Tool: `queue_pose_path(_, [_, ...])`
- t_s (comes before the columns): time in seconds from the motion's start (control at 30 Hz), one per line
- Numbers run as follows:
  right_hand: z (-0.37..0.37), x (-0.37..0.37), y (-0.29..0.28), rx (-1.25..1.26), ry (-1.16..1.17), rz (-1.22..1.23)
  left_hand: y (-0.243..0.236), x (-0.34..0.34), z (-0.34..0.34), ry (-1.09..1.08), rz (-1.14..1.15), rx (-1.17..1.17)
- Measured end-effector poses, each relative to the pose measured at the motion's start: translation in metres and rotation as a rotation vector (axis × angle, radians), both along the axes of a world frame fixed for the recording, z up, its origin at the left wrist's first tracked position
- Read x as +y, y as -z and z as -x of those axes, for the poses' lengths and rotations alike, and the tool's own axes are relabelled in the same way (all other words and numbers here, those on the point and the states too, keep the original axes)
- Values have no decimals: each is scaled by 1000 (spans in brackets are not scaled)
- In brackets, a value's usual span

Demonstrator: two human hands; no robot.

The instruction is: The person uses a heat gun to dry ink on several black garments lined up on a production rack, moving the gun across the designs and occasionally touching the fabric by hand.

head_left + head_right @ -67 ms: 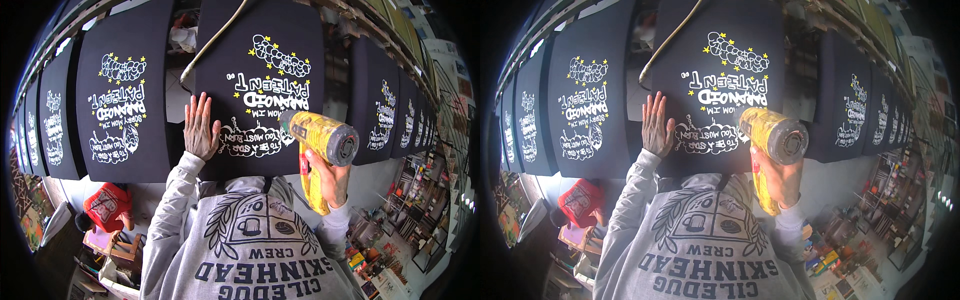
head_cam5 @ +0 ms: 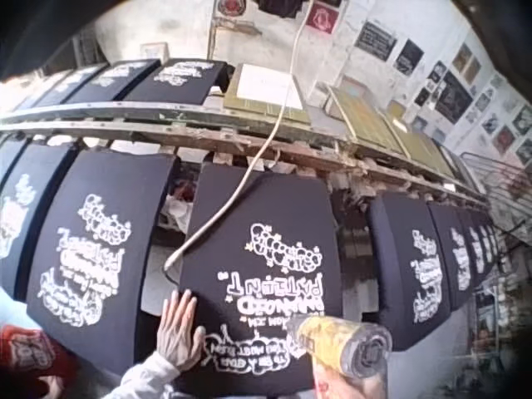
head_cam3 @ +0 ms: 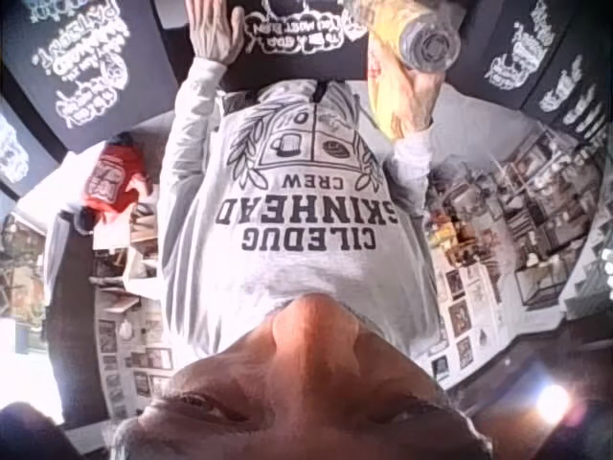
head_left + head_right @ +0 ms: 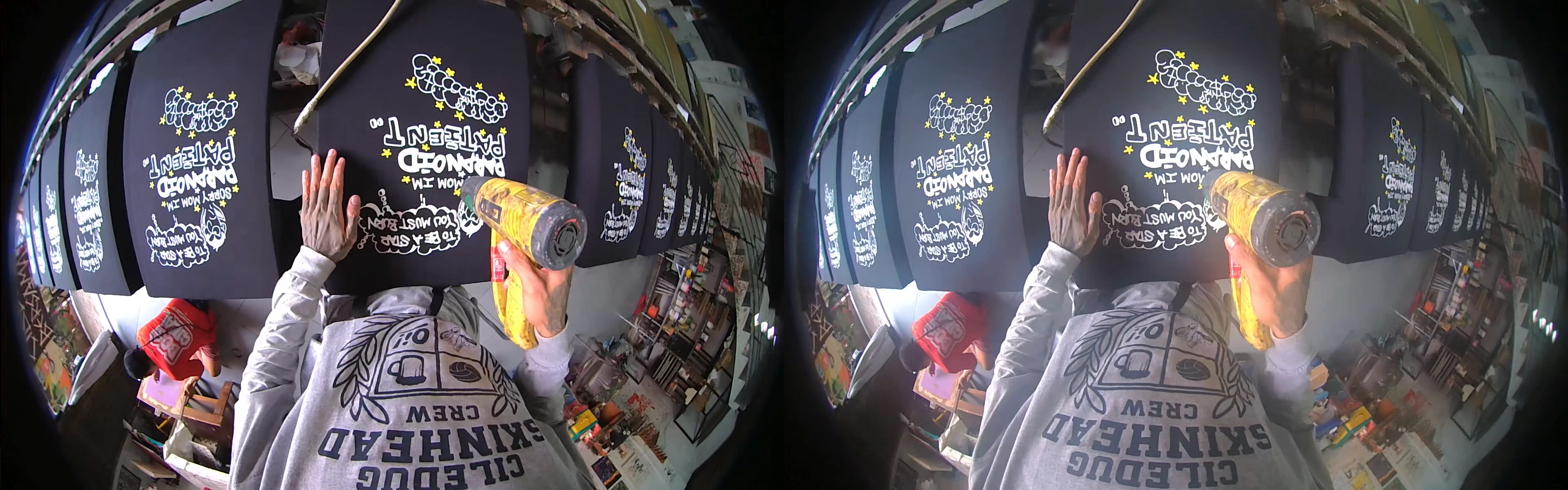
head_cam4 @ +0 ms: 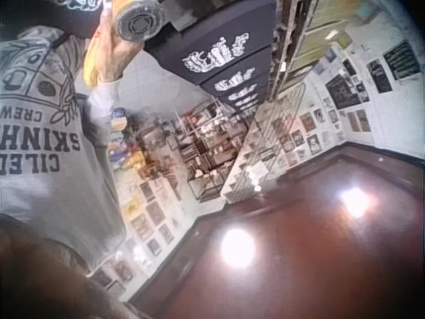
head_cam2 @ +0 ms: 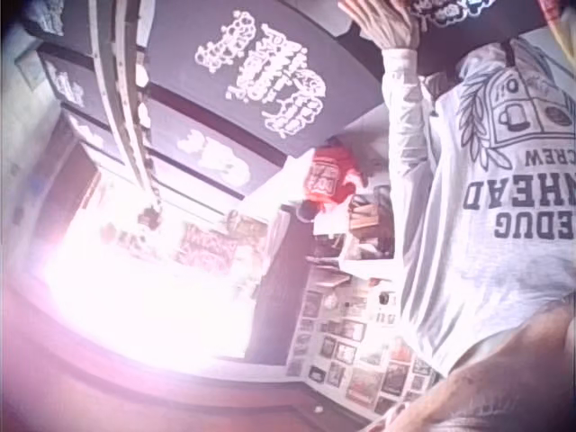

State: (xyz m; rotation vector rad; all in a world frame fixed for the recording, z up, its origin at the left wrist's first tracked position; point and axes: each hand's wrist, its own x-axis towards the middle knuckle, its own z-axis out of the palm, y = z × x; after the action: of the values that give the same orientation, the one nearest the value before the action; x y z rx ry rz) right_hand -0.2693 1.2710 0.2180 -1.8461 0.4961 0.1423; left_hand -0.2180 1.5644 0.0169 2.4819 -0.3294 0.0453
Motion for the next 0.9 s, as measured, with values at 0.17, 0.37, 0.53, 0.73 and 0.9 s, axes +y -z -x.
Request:
queue_pose_path(0.17, [6, 10, 2, -1, 88, 61, 3, 1, 1, 35, 8, -8])
queue_pose_path(0.37, [2, 30, -7, 102, 276, -6, 3, 2, 1, 67, 10, -9])
queue_pose_path(0.53, [1, 37, 3, 85, 291, 66, 4, 7, -4, 145, -2, 11])
queue_pose_path(0.73, [2, 48, 1, 119, 399, 68, 7, 8, -7, 184, 71, 47])
queue_pose_path(0.9, [-2, 50, -2, 135, 389, 110, 11, 9, -7, 176, 114, 56])
